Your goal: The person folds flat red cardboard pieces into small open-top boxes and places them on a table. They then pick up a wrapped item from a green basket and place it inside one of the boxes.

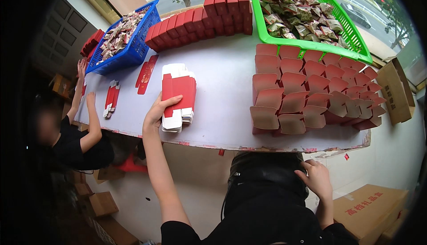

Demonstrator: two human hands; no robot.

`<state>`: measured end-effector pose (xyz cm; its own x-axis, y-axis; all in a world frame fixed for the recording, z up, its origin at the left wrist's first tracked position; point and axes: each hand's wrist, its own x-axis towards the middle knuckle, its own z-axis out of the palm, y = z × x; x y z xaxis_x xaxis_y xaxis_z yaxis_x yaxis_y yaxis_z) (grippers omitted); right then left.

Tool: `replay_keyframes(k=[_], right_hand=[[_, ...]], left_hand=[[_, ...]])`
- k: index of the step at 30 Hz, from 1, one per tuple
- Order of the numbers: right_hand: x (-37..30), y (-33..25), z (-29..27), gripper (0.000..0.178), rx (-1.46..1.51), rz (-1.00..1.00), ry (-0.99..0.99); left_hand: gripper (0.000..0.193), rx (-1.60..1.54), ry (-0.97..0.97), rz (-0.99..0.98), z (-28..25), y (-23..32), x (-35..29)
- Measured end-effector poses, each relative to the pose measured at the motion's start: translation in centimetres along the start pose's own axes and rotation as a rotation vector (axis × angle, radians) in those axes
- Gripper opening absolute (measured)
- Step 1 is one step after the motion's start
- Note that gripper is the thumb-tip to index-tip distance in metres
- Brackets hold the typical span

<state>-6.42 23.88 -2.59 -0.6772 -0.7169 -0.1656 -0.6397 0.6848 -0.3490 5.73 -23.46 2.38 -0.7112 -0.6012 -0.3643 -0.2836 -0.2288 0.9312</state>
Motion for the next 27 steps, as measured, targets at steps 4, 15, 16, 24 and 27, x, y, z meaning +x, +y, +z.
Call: replay_keyframes(k=[4, 15, 16, 24, 27], right_hand=[[1.4, -1.8, -0.5, 0.032, 0.037, -0.126, 0.009], [2.9, -2.9, -0.6, 0.033, 0.061, -0.220, 0.017], [2.9, -3.0, -0.7, 0.033, 0.059, -0.225, 0.022], [3.3, -3.1, -0.4, 0.034, 0.094, -0.295, 0.056], [3.4, -3.2, -0.3, 0.033, 0.108, -0.301, 0.043]], left_hand=[[0.052, 0.223, 0.109, -0.017, -1.0, 2.3, 0.5], [0.055, 0.657, 0.403, 0.259, -2.5, 1.0, 1.3], [0.055, 0.652, 0.402, 0.229, -2.6, 1.1, 1.4], [0.050, 0.420, 0.393, 0.273, -2.0, 2.1, -0.3], [0.042, 0.304, 0.344, 0.442, 0.7, 2.8, -1.8]])
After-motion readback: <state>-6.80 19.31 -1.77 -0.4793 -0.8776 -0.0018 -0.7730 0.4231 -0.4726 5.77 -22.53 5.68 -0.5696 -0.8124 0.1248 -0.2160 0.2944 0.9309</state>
